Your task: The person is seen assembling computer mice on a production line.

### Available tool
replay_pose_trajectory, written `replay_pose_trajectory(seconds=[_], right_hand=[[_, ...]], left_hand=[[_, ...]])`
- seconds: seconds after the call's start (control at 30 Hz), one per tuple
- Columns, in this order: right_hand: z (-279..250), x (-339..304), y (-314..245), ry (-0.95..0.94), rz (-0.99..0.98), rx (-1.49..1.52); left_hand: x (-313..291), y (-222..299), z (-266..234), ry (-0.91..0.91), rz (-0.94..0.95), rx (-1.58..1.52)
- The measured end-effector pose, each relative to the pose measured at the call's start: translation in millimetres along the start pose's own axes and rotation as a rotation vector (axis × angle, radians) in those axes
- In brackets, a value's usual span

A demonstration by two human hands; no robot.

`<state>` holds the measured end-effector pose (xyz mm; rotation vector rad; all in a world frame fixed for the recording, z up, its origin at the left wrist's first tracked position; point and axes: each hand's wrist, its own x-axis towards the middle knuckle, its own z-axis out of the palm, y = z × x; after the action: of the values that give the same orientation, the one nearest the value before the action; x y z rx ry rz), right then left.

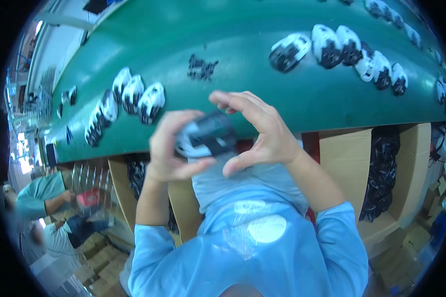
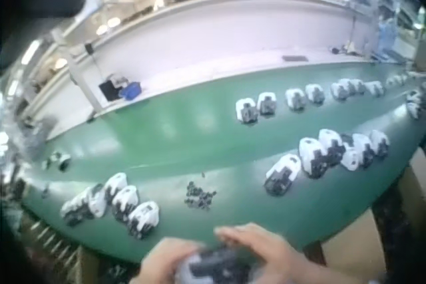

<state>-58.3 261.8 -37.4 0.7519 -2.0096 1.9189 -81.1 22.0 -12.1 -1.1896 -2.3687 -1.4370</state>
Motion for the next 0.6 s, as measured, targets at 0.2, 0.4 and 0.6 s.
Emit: replay_pose_trajectory(seconds=[0.2, 0.4, 0.6], right_hand=[[-32.7, -43.6, 14.3, 0.283, 0.238, -0.032], [-47.5, -55.9, 19.1, 0.195, 0.157, -0.535], [-41.8, -52.0, 22.3, 0.105, 0.147, -0.752]], left_hand=[[122.5, -151.6, -61.3, 0.242, -0.295, 0.587], [203.4, -252.0, -37.6, 0.330, 0.006, 1.169], [315.6, -184.2, 121.8, 0.106, -0.443, 0.722]])
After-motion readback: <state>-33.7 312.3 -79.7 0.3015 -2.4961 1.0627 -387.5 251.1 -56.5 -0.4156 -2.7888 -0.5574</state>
